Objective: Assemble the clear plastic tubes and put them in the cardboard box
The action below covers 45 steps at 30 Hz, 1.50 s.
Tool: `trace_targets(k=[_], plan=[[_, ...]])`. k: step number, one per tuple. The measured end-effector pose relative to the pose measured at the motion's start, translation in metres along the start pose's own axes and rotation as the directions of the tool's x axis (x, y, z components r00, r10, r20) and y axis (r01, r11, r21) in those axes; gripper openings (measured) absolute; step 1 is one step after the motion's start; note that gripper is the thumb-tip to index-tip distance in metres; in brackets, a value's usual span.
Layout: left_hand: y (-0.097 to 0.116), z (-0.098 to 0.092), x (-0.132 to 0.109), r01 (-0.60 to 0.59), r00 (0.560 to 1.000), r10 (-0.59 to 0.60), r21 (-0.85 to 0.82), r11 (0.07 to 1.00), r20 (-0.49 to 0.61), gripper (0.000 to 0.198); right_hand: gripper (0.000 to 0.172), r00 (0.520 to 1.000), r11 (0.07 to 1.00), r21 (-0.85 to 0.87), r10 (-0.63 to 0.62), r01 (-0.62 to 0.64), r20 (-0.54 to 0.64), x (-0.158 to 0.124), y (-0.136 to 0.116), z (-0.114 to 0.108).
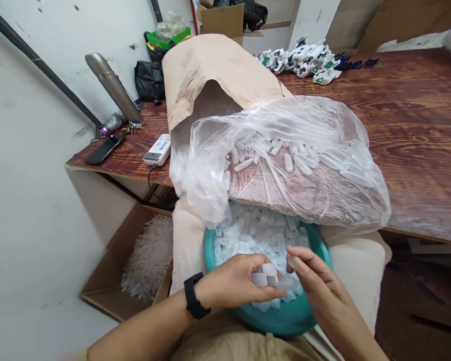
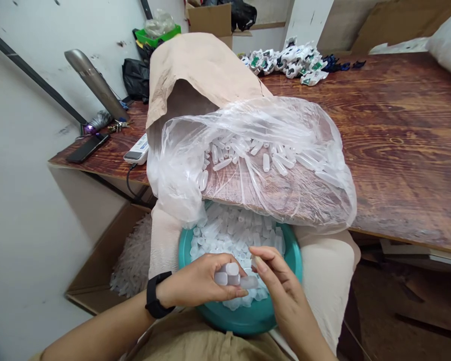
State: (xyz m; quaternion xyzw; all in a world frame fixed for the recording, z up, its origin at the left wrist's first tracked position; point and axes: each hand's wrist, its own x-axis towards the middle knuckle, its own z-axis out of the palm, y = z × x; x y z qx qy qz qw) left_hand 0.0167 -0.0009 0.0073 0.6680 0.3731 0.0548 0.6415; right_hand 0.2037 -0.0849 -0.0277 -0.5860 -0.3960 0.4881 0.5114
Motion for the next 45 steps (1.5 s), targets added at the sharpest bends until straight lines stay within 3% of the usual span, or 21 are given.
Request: trace_targets(k=[4, 8, 15, 19, 24, 26, 29, 31, 39, 45], plan=[[-0.007, 0.007, 0.003, 0.025, 0.999, -0.03, -0.158, 0.987, -0.031, 0.034, 0.015, 0.997, 0.998, 0.015, -0.057, 0.057, 0.047, -0.003, -0.002, 0.01], [-0.008, 0.004, 0.001, 0.07, 0.997, -0.077, -0.236, 0.969, -0.023, 0.039, 0.005, 0.981, 0.981, -0.077, -0.171, 0.178, 0.087, -0.003, -0.007, 0.0], [0.001, -0.003, -0.009, -0.02, 0.997, 0.02, -0.002, 1.0, -0.072, 0.034, 0.03, 0.89, 0.803, -0.437, -0.238, 0.405, 0.388, -0.004, -0.024, -0.028], [0.004, -0.003, -0.013, -0.065, 0.995, 0.069, 0.062, 0.996, -0.067, 0.031, 0.025, 0.883, 0.748, -0.507, -0.225, 0.427, 0.412, -0.005, -0.026, -0.033], [0.003, -0.002, -0.016, -0.134, 0.986, 0.147, 0.163, 0.978, -0.073, 0.027, 0.02, 0.852, 0.66, -0.551, -0.3, 0.511, 0.43, -0.006, -0.024, -0.033], [0.001, -0.001, -0.017, -0.223, 0.966, 0.247, 0.246, 0.943, -0.072, 0.023, 0.018, 0.835, 0.614, -0.573, -0.323, 0.543, 0.446, -0.006, -0.026, -0.031], [-0.002, 0.002, -0.018, -0.38, 0.902, 0.428, 0.367, 0.849, -0.055, 0.019, 0.028, 0.819, 0.545, -0.616, -0.306, 0.568, 0.485, -0.007, -0.033, -0.026], [-0.004, 0.003, -0.018, -0.416, 0.878, 0.476, 0.409, 0.812, -0.052, 0.019, 0.024, 0.824, 0.52, -0.645, -0.269, 0.56, 0.498, -0.008, -0.038, -0.024], [-0.008, 0.001, -0.017, -0.388, 0.894, 0.446, 0.432, 0.814, -0.038, 0.02, 0.023, 0.795, 0.471, -0.657, -0.193, 0.589, 0.575, -0.009, -0.044, -0.029], [-0.007, 0.003, -0.016, -0.382, 0.909, 0.416, 0.441, 0.812, 0.022, 0.018, 0.026, 0.758, 0.353, -0.674, -0.231, 0.65, 0.61, -0.007, -0.045, -0.028]])
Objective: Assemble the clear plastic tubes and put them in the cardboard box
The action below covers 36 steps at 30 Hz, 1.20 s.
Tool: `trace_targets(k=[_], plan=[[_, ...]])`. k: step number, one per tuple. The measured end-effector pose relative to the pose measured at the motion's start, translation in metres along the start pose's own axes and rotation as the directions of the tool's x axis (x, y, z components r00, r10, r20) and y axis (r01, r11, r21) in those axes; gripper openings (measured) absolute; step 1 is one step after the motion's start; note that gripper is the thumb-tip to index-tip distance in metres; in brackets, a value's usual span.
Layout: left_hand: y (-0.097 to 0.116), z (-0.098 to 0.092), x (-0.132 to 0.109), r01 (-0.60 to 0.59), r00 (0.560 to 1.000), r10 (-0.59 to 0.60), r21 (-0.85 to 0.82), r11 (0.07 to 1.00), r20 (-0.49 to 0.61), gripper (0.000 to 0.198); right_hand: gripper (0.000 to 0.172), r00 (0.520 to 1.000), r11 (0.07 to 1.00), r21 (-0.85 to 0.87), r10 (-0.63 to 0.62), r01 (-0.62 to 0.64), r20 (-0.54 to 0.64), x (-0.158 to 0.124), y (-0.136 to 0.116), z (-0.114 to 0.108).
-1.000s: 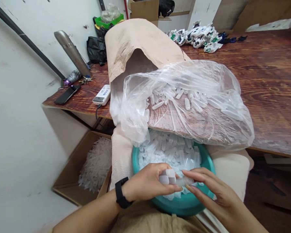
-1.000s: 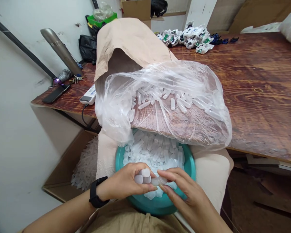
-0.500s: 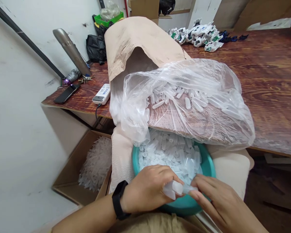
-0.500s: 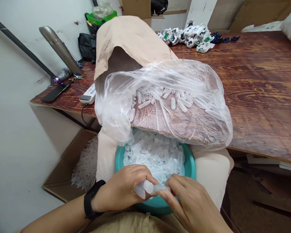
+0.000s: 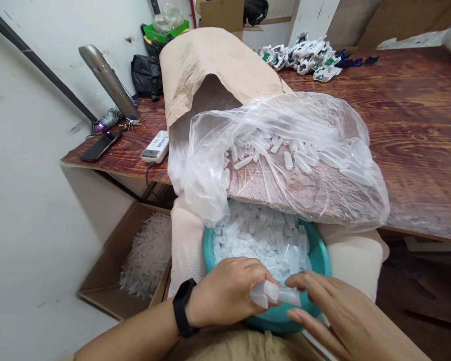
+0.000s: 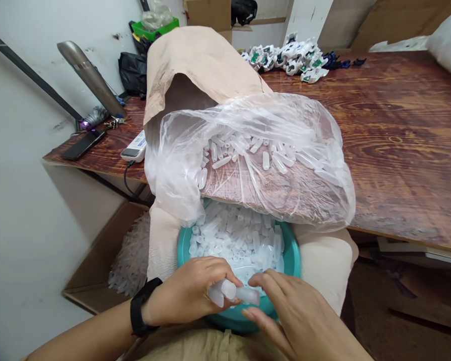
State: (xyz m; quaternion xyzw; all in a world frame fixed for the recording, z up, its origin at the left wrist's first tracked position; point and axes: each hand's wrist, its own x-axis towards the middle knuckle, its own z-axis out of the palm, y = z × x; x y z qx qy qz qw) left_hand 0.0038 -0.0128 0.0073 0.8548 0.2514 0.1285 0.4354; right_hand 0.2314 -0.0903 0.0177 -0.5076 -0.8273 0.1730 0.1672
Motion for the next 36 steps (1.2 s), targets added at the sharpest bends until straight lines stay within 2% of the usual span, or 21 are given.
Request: trace_targets(k=[2, 4, 10, 13, 15, 18, 20, 23, 26, 30, 32, 33, 35, 36], plan=[[-0.001, 0.001, 0.0, 0.007, 1.0, -0.008, 0.02, 1.0, 0.017, 0.017, 0.03, 1.0, 0.999, -0.029, -0.022, 0.022, 0.002, 0.0, -0.002, 0.003], [-0.003, 0.003, 0.0, -0.015, 0.999, 0.014, 0.054, 0.998, 0.032, 0.015, 0.04, 1.0, 0.999, -0.037, -0.003, 0.003, 0.022, -0.002, -0.005, 0.009], [-0.007, 0.014, -0.001, -0.126, 0.987, 0.092, 0.281, 0.952, 0.129, 0.01, 0.055, 0.964, 0.98, 0.066, 0.17, -0.187, 0.204, -0.005, -0.014, 0.03], [-0.008, 0.014, 0.007, -0.086, 0.988, 0.043, 0.304, 0.949, 0.145, 0.014, 0.056, 0.927, 0.927, 0.218, 0.235, -0.304, 0.293, 0.001, -0.004, 0.026], [-0.011, 0.012, 0.018, 0.01, 0.988, -0.057, 0.305, 0.952, 0.145, 0.022, 0.052, 0.915, 0.891, 0.294, 0.254, -0.348, 0.312, 0.005, 0.01, 0.02], [-0.019, 0.01, 0.036, 0.138, 0.968, -0.204, 0.37, 0.919, 0.146, 0.022, 0.031, 0.927, 0.929, 0.159, 0.295, -0.335, 0.23, 0.009, 0.03, 0.014], [-0.025, 0.014, 0.046, 0.151, 0.961, -0.23, 0.4, 0.904, 0.156, 0.018, 0.009, 0.941, 0.967, 0.009, 0.246, -0.255, 0.232, 0.011, 0.035, 0.016], [-0.031, 0.026, 0.057, 0.132, 0.953, -0.231, 0.418, 0.899, 0.196, 0.02, 0.027, 0.926, 0.975, -0.189, 0.179, -0.121, 0.332, 0.014, 0.031, 0.028], [-0.032, 0.033, 0.06, 0.131, 0.944, -0.242, 0.421, 0.897, 0.223, 0.017, 0.033, 0.914, 0.957, -0.276, 0.191, -0.092, 0.357, 0.018, 0.023, 0.039], [-0.027, 0.017, 0.052, 0.181, 0.95, -0.266, 0.403, 0.897, 0.166, 0.019, 0.037, 0.915, 0.955, -0.282, 0.191, -0.09, 0.354, 0.02, 0.021, 0.045], [-0.024, 0.004, 0.045, 0.246, 0.95, -0.295, 0.337, 0.909, 0.103, 0.023, 0.039, 0.914, 0.958, -0.27, 0.189, -0.093, 0.358, 0.019, 0.023, 0.044], [-0.022, -0.001, 0.041, 0.298, 0.943, -0.324, 0.24, 0.924, 0.075, 0.026, 0.04, 0.913, 0.961, -0.26, 0.188, -0.095, 0.363, 0.018, 0.024, 0.044], [-0.018, -0.01, 0.035, 0.417, 0.909, -0.41, -0.114, 0.902, 0.074, 0.033, 0.043, 0.907, 0.966, -0.238, 0.188, -0.102, 0.376, 0.016, 0.025, 0.043], [-0.017, -0.012, 0.032, 0.456, 0.888, -0.445, -0.33, 0.826, 0.114, 0.038, 0.043, 0.903, 0.969, -0.225, 0.189, -0.107, 0.385, 0.016, 0.025, 0.044]])
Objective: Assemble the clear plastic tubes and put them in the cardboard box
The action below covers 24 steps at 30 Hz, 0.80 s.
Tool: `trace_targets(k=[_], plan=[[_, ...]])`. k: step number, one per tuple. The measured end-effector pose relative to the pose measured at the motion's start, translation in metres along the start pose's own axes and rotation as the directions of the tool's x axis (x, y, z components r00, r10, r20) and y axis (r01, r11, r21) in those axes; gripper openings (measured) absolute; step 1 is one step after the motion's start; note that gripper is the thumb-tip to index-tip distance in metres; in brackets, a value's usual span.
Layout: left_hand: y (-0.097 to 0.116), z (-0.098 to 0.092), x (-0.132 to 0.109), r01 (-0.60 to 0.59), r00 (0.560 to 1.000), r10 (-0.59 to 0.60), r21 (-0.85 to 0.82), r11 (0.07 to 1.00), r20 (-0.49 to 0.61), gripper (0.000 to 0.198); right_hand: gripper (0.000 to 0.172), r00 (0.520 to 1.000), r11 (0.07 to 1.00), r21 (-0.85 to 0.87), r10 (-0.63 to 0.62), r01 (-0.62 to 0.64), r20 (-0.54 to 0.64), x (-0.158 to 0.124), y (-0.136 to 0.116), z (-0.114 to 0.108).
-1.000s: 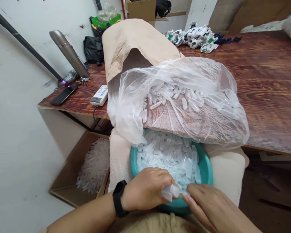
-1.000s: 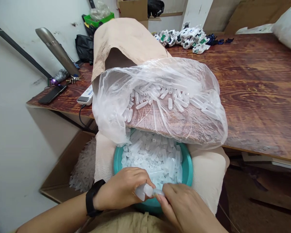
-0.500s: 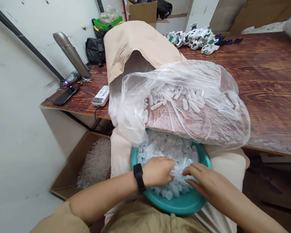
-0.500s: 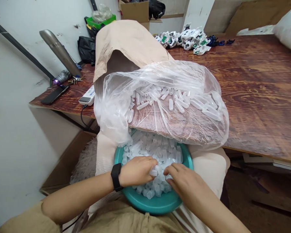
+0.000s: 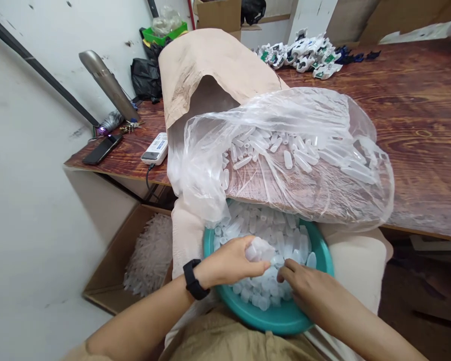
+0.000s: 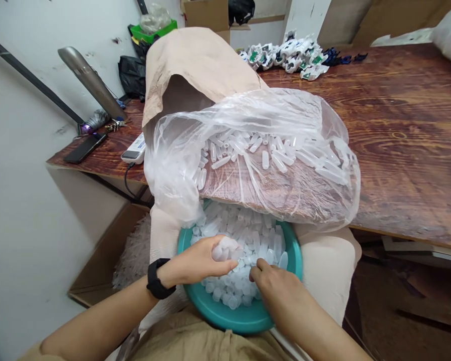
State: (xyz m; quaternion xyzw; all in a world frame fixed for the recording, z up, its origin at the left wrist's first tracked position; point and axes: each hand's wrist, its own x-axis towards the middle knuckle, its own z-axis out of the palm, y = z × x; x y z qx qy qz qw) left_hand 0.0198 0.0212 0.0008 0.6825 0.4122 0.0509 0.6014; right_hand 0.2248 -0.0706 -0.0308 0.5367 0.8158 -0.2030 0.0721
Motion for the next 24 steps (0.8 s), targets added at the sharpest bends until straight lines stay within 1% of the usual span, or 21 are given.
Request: trace_targets(k=[1, 2, 3, 4, 5, 7, 9, 10, 11, 12, 13, 14, 15, 16, 18, 21, 23, 24], plan=[[0.0, -0.001, -0.003, 0.048, 0.998, -0.038, -0.214, 0.976, 0.048, 0.045, 0.044, 1.0, 1.0, 0.015, 0.001, -0.001, 0.01, 0.0, -0.001, 0.0], [0.0, -0.001, -0.005, 0.092, 0.993, -0.056, -0.377, 0.922, 0.105, 0.052, 0.043, 1.0, 1.0, 0.031, 0.0, -0.001, 0.018, 0.001, -0.002, 0.001], [0.0, -0.001, -0.007, 0.126, 0.987, -0.057, -0.496, 0.859, 0.152, 0.056, 0.043, 1.0, 0.999, 0.047, -0.003, 0.002, 0.023, 0.003, -0.003, 0.001], [-0.001, -0.001, -0.008, 0.142, 0.983, -0.045, -0.578, 0.803, 0.178, 0.057, 0.043, 1.0, 0.998, 0.064, -0.008, 0.006, 0.027, 0.005, -0.005, 0.002], [-0.002, 0.0, -0.009, 0.139, 0.983, -0.029, -0.634, 0.761, 0.181, 0.056, 0.042, 0.999, 0.997, 0.083, -0.013, 0.01, 0.033, 0.007, -0.007, 0.003], [-0.004, 0.002, -0.009, 0.105, 0.991, -0.011, -0.715, 0.692, 0.135, 0.054, 0.038, 0.999, 0.993, 0.12, -0.023, 0.018, 0.045, 0.011, -0.009, 0.003], [-0.005, 0.003, -0.009, 0.061, 0.998, -0.031, -0.779, 0.624, 0.053, 0.056, 0.032, 0.998, 0.986, 0.166, -0.035, 0.026, 0.052, 0.012, -0.009, 0.003], [-0.006, 0.004, -0.01, 0.044, 0.998, -0.056, -0.805, 0.592, 0.013, 0.058, 0.029, 0.999, 0.975, 0.22, -0.039, 0.032, 0.028, 0.012, -0.008, 0.002], [-0.006, 0.005, -0.01, 0.026, 0.996, -0.086, -0.826, 0.562, -0.028, 0.058, 0.027, 0.999, 0.954, 0.297, -0.035, 0.041, -0.026, 0.012, -0.006, 0.002], [-0.006, 0.006, -0.011, 0.004, 0.991, -0.113, -0.843, 0.538, -0.067, 0.058, 0.025, 0.994, 0.92, 0.388, -0.009, 0.05, -0.106, 0.011, -0.005, 0.001], [-0.005, 0.008, -0.011, -0.02, 0.986, -0.133, -0.854, 0.52, -0.105, 0.057, 0.026, 0.979, 0.874, 0.483, 0.045, 0.056, -0.196, 0.009, -0.005, 0.001], [-0.004, 0.01, -0.012, -0.046, 0.979, -0.148, -0.861, 0.507, -0.14, 0.055, 0.026, 0.952, 0.819, 0.57, 0.121, 0.066, -0.283, 0.008, -0.005, 0.001], [-0.004, 0.013, -0.013, -0.072, 0.972, -0.159, -0.866, 0.496, -0.172, 0.053, 0.027, 0.915, 0.764, 0.64, 0.203, 0.075, -0.35, 0.006, -0.007, 0.002], [-0.003, 0.016, -0.014, -0.095, 0.965, -0.17, -0.87, 0.483, -0.2, 0.051, 0.028, 0.878, 0.719, 0.691, 0.277, 0.08, -0.39, 0.005, -0.01, 0.002], [-0.001, 0.023, -0.014, -0.132, 0.95, -0.197, -0.883, 0.45, -0.243, 0.049, 0.028, 0.82, 0.634, 0.766, 0.383, 0.102, -0.426, 0.003, -0.02, 0.001], [0.0, 0.033, -0.015, -0.175, 0.928, -0.242, -0.906, 0.386, -0.282, 0.049, 0.023, 0.742, 0.523, 0.833, 0.484, 0.179, -0.463, 0.003, -0.039, -0.001], [0.001, 0.038, -0.016, -0.201, 0.922, -0.245, -0.91, 0.362, -0.301, 0.05, 0.021, 0.696, 0.481, 0.845, 0.524, 0.234, -0.491, 0.005, -0.048, -0.002], [0.001, 0.039, -0.017, -0.211, 0.922, -0.236, -0.908, 0.362, -0.308, 0.051, 0.021, 0.681, 0.472, 0.845, 0.534, 0.252, -0.501, 0.005, -0.051, -0.003]])
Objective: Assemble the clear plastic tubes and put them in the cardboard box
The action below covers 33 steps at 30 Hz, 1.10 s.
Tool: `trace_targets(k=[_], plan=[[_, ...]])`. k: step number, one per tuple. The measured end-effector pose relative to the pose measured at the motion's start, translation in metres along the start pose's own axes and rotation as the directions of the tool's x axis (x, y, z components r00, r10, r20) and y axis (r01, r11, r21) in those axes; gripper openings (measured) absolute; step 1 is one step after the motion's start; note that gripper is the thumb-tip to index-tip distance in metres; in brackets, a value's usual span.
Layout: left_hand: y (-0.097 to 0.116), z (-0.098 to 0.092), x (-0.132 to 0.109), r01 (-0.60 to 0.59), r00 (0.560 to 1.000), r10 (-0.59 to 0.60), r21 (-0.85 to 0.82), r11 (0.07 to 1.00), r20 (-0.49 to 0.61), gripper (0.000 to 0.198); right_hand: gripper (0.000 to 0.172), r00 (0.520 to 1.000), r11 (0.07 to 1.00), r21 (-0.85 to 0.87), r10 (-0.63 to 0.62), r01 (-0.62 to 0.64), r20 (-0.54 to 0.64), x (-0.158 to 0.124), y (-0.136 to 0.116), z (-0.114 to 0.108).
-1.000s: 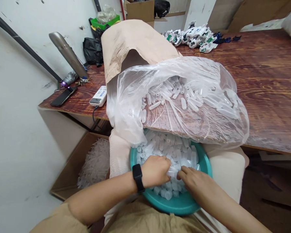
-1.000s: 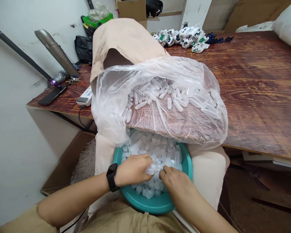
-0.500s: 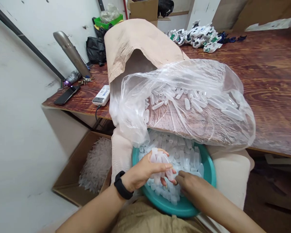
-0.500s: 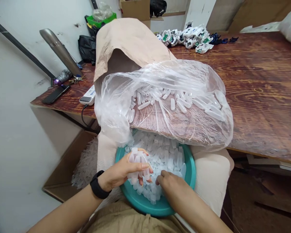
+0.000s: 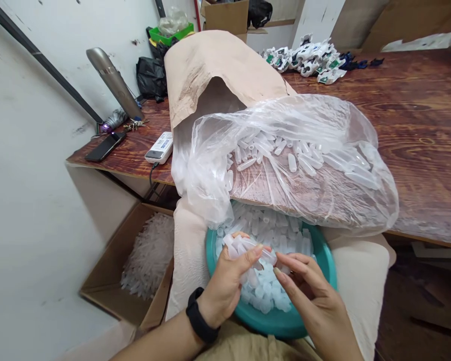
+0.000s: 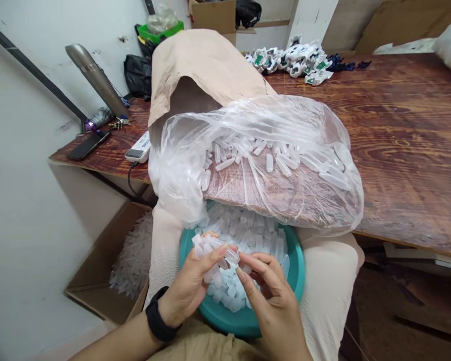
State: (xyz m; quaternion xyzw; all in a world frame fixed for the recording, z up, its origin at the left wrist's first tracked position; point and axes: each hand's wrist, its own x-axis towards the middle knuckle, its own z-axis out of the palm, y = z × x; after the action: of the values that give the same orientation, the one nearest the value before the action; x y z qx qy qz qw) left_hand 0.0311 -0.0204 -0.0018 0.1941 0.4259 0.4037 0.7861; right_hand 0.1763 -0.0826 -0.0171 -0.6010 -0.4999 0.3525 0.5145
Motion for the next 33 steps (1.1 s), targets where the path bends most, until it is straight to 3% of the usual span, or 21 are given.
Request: trace_targets(k=[4, 7, 10, 13, 16, 21, 26, 30, 33], plan=[[-0.001, 0.0, -0.008, -0.069, 0.997, 0.064, 0.088, 0.994, 0.05, 0.046, 0.02, 0.996, 1.0, 0.0, -0.01, 0.01, -0.084, -0.004, 0.0, 0.003], [0.0, 0.001, -0.013, -0.187, 0.978, 0.164, 0.188, 0.964, 0.131, 0.039, 0.024, 0.99, 0.999, -0.015, 0.05, -0.052, -0.133, -0.006, 0.001, 0.002], [0.002, 0.005, -0.014, -0.294, 0.943, 0.25, 0.202, 0.934, 0.218, 0.036, 0.03, 0.979, 0.974, 0.115, 0.2, -0.194, -0.045, -0.007, 0.0, 0.002], [0.003, 0.007, -0.014, -0.272, 0.951, 0.234, 0.187, 0.944, 0.204, 0.037, 0.037, 0.961, 0.93, 0.245, 0.271, -0.275, 0.052, -0.008, -0.001, 0.004], [0.003, 0.005, -0.014, -0.226, 0.97, 0.196, 0.233, 0.946, 0.145, 0.038, 0.031, 0.977, 0.975, 0.067, 0.213, -0.213, 0.006, -0.009, -0.002, 0.0], [0.001, 0.002, -0.014, -0.208, 0.97, 0.168, 0.234, 0.95, 0.178, 0.036, 0.032, 0.986, 0.981, -0.191, 0.055, -0.024, 0.157, -0.006, -0.006, -0.011], [-0.001, 0.004, -0.014, -0.179, 0.962, 0.137, 0.169, 0.969, 0.234, 0.036, 0.043, 0.959, 0.981, -0.194, 0.063, -0.009, 0.277, -0.004, -0.01, -0.013], [-0.004, 0.002, -0.013, -0.115, 0.979, 0.094, 0.11, 0.987, 0.183, 0.042, 0.02, 0.968, 0.955, -0.265, -0.07, 0.136, 0.242, -0.007, -0.009, -0.009], [-0.007, 0.0, -0.013, -0.075, 0.983, 0.055, 0.105, 0.992, 0.176, 0.041, 0.02, 0.972, 0.961, -0.241, -0.084, 0.138, 0.22, -0.01, -0.008, -0.005]])
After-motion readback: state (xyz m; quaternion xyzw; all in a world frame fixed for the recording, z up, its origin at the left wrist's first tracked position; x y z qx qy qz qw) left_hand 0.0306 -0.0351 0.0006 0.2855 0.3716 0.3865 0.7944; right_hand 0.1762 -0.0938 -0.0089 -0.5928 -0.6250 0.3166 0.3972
